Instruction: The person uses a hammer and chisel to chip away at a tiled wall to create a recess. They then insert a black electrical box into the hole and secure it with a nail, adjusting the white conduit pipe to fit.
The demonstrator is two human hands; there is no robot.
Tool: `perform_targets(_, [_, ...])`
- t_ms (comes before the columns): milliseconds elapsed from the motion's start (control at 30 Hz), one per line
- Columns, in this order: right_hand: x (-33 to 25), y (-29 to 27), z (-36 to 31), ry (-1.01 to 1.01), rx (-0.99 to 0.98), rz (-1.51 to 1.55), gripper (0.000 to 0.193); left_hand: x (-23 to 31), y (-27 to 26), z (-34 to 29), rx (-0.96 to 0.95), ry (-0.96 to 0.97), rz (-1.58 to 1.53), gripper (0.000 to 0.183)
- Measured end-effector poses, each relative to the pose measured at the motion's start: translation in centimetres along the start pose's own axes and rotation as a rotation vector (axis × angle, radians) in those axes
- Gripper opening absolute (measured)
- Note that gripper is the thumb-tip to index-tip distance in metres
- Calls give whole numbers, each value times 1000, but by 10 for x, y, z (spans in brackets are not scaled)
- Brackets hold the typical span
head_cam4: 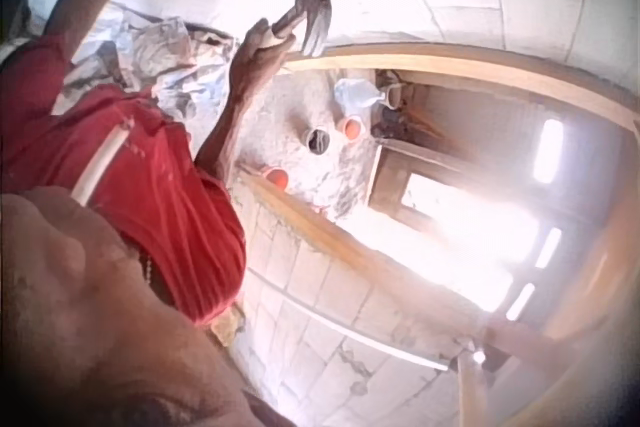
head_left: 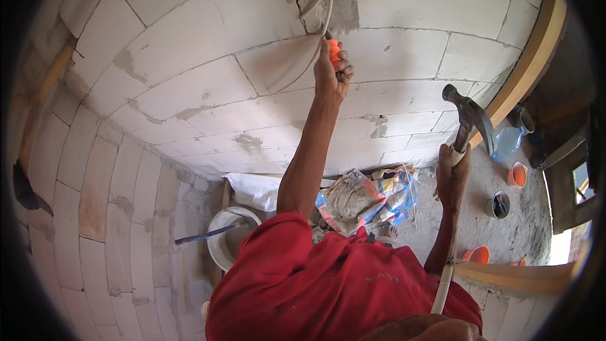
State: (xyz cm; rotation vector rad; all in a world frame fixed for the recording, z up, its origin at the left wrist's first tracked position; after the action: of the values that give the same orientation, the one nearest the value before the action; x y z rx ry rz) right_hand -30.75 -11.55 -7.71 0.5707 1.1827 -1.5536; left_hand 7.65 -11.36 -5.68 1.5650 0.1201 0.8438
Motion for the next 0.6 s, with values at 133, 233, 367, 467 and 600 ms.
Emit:
perform_targets(133, [11,-31,-24,-9,32,-82,26,-19,20,-1,195,113,2,39])
perform_targets(233, [12,-47,-34,138,-15,-50,25,-25,24,18,244,205,-15,41])
perform_targets(367, [18,-66,-42,82,41,27,21,-81,56,11,111,41,-138,44])
perform_targets(467, [7,-74,-36,111,62,182,17,-89,55,11,45,-91,-256,44])
perform_targets(600, [-3,-88,-42,75,60,137,15,-17,9,17,49,-45,-184,46])
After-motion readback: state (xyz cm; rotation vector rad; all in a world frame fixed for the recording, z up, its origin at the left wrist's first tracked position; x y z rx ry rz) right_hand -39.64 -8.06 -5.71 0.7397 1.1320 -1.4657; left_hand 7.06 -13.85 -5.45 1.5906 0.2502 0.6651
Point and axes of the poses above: each hand's wrist, its own z-axis towards the middle knuckle, its own y-axis out of the palm, x = y × z, the point moved 10 cm from there along z, towards the middle knuckle, and after that the axes turned 8 degrees about -z, right-handed, at the moved point
